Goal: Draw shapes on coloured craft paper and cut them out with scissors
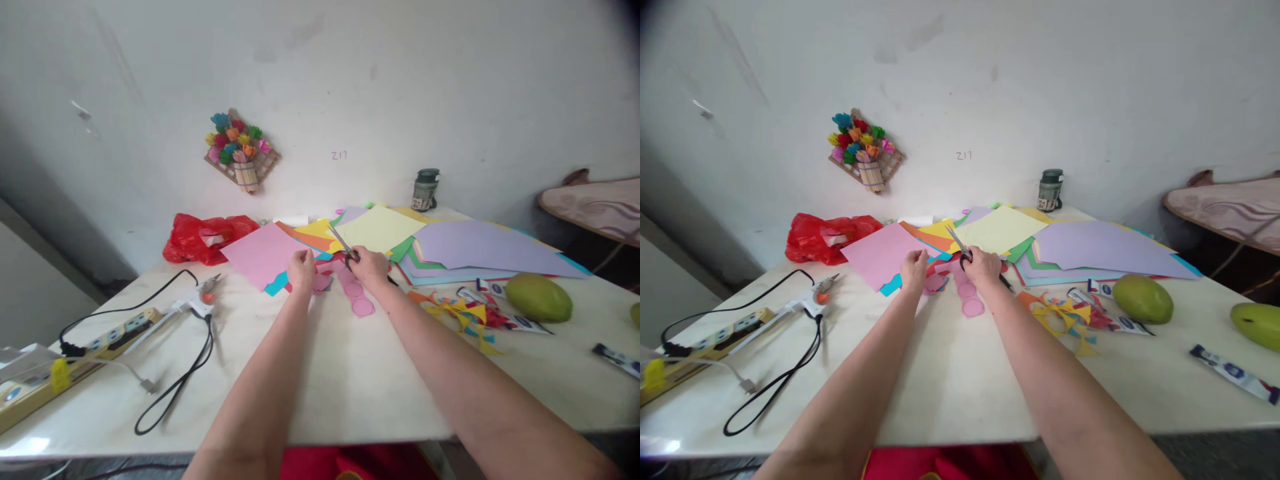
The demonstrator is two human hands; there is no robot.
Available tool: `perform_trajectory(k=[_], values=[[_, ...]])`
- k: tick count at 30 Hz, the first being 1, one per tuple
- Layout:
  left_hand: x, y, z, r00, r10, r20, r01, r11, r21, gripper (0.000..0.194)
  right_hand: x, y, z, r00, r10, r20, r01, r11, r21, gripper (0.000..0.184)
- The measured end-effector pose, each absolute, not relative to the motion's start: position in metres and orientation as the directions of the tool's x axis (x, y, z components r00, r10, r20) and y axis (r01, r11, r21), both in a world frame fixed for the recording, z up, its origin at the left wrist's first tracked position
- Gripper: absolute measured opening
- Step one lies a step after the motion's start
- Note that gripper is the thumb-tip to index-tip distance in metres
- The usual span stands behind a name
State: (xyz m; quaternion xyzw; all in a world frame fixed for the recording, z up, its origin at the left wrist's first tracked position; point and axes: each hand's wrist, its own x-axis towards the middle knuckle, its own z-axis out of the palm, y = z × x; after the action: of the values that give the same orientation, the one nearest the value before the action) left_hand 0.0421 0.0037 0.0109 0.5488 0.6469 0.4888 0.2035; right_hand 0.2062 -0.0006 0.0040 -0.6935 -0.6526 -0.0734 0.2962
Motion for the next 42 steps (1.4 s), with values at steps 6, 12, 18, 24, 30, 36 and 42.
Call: perform_trajectory(k=[6, 12, 18, 24, 30, 36, 42], values=[[0.069, -0.017, 0.017, -0.042, 0.987, 0.153, 0.023, -0.152, 0.988, 0.044, 0.201, -0.004, 0.008, 0.095, 0.872, 0.48, 0.94, 0.081, -0.332, 0.037], [0.067, -0.019, 0.016, -0.1, 0.984, 0.146, 0.181, -0.127, 0.975, 0.051, 0.199, -0.004, 0.015, 0.005, 0.85, 0.527, 0.957, 0.149, -0.248, 0.037], [0.048, -0.012, 0.009, -0.229, 0.915, 0.333, 0.815, -0.007, 0.579, 0.035, 0.214, 0.001, 0.019, 0.071, 0.921, 0.384, 0.957, 0.046, -0.286, 0.026], [0.058, -0.008, 0.007, -0.093, 0.938, 0.333, 0.938, -0.029, 0.345, 0.056, 0.214, 0.0, 0.019, 0.032, 0.954, 0.299, 0.957, 0.057, -0.284, 0.029], [0.056, 0.001, 0.01, -0.171, 0.944, 0.281, 0.934, 0.065, 0.35, 0.043, 0.212, 0.002, 0.014, -0.045, 0.964, 0.261, 0.962, 0.112, -0.25, 0.035], [0.049, 0.007, 0.005, -0.197, 0.939, 0.281, 0.934, 0.093, 0.346, 0.039, 0.209, 0.003, 0.015, -0.077, 0.977, 0.198, 0.963, 0.124, -0.24, 0.039], [0.048, 0.01, 0.005, -0.226, 0.948, 0.227, 0.905, 0.118, 0.408, 0.037, 0.207, 0.002, 0.014, -0.068, 0.978, 0.199, 0.959, 0.119, -0.256, 0.036]])
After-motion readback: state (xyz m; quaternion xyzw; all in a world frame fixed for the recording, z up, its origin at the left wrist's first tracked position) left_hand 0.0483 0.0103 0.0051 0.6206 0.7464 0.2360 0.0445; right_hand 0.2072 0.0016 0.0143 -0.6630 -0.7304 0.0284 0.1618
